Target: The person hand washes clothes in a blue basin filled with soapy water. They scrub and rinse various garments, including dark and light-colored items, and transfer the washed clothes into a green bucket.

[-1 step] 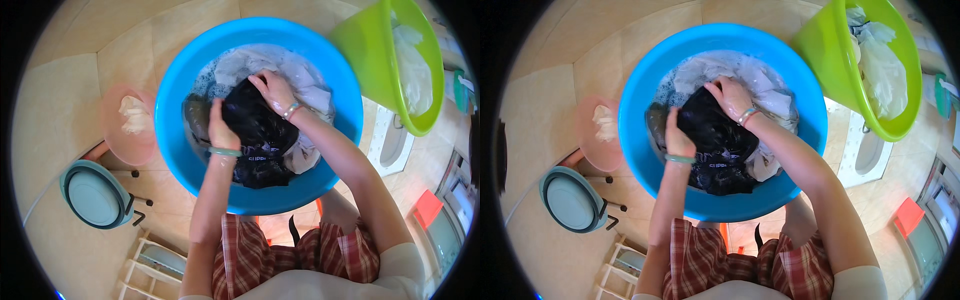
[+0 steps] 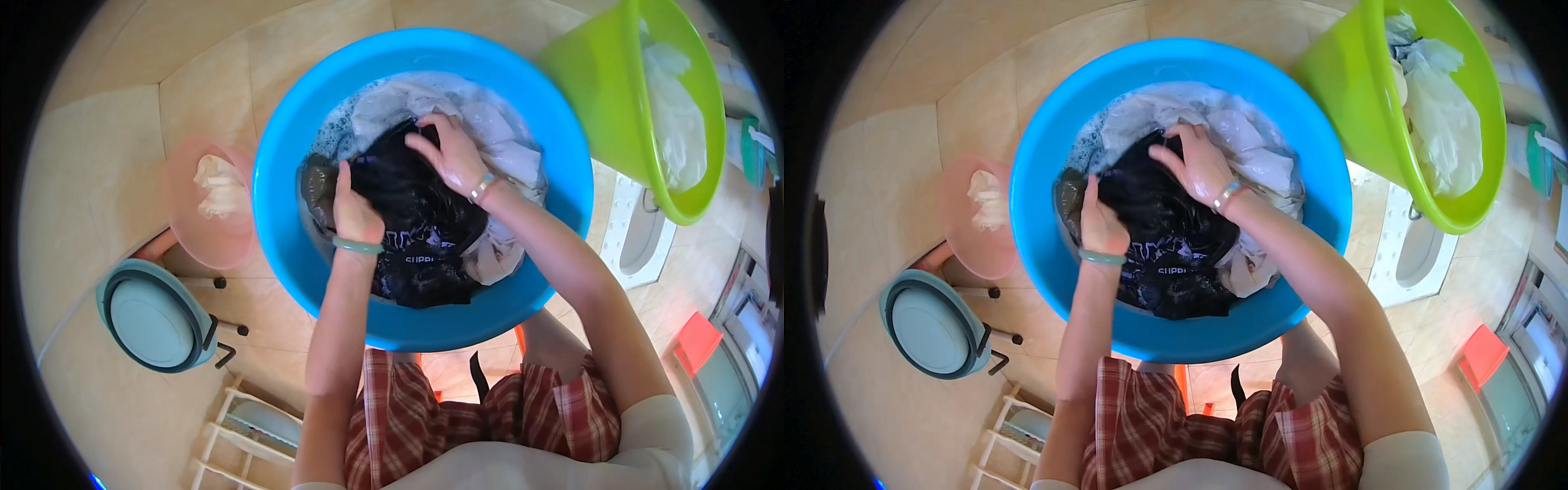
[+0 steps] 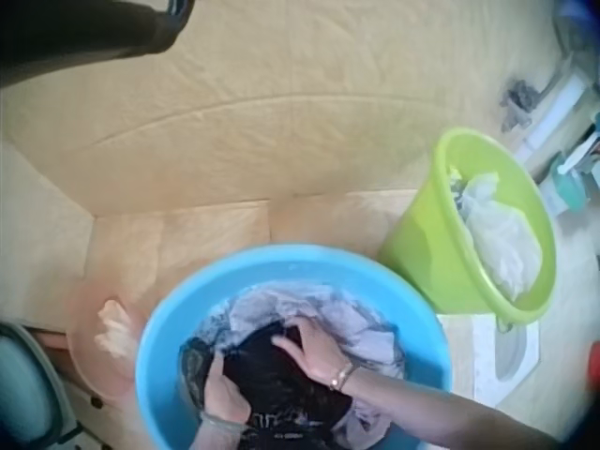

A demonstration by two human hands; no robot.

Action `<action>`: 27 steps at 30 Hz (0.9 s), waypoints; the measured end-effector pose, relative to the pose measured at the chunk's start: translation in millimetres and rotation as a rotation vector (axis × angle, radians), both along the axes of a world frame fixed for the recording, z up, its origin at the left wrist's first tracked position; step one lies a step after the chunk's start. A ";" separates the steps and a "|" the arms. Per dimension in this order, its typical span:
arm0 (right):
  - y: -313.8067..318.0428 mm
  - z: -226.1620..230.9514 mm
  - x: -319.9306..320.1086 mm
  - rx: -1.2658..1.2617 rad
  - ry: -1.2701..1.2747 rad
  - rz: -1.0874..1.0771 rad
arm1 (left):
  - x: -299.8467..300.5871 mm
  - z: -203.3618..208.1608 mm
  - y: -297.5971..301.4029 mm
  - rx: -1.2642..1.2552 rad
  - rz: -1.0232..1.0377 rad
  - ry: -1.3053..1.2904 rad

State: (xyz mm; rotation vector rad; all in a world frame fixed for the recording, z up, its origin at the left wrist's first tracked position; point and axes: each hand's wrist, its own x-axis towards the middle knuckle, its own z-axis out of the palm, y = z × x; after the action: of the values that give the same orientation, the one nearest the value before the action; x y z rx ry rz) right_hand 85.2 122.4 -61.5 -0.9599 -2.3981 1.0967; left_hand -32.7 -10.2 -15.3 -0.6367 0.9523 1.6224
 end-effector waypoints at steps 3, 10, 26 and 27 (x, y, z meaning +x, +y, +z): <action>0.4 -4.7 9.7 -0.071 -0.194 0.216 | 1.0 -22.5 -1.8 -0.117 -0.057 0.325; -47.7 76.6 -19.3 -0.128 0.200 0.447 | -25.7 -32.3 -16.1 0.054 -0.099 0.096; -26.0 28.5 -47.0 -0.059 -0.020 0.127 | 26.0 -2.1 9.5 -0.502 -0.028 0.426; -29.9 29.7 -45.3 -0.040 0.003 0.103 | 24.3 -4.9 6.8 -0.474 -0.038 0.416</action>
State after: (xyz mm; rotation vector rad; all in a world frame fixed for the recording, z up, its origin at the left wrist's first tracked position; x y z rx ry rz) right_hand 39.9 92.5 -31.8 -0.8552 -2.4561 1.1861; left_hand -8.3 -3.4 -20.3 -0.5983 1.6748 1.5313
